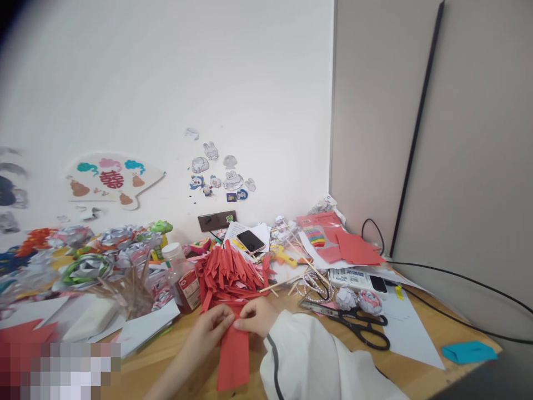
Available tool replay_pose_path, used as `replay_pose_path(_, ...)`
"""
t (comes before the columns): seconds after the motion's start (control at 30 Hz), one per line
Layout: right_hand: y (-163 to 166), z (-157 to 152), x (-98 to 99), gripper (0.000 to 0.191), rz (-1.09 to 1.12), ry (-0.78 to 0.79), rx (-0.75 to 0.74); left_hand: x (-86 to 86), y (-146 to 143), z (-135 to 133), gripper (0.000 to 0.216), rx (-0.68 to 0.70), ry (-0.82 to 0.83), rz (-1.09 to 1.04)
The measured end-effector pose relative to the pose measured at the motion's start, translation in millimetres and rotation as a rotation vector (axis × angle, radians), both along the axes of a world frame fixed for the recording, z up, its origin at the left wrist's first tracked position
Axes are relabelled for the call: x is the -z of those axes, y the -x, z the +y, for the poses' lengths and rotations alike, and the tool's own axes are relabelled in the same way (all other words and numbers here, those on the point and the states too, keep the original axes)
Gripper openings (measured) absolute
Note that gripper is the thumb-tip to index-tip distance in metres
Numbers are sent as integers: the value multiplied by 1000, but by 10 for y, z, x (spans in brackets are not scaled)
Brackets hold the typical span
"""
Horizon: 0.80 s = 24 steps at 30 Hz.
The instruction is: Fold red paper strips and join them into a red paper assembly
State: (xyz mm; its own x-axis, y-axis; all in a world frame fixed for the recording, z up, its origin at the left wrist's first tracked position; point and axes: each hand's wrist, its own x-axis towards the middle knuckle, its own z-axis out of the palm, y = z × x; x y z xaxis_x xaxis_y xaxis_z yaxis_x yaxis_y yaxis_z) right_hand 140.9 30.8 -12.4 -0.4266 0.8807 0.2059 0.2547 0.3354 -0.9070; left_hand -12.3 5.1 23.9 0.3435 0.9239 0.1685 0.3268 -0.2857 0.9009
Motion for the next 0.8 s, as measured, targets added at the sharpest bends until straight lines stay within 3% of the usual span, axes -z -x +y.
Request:
replay_pose_path(0.27,-2,10,-3,21,-32,2,43,-17,36,37,20,94,115,44)
replay_pose_path(0.6,37,-6,13,19,-20,4,11,-39,-3,-19,26,27,-75,209)
replay_pose_path(0.8,31,-27,-7,19,-24,7,-4,-104,-21,-51,23,31,-101,201)
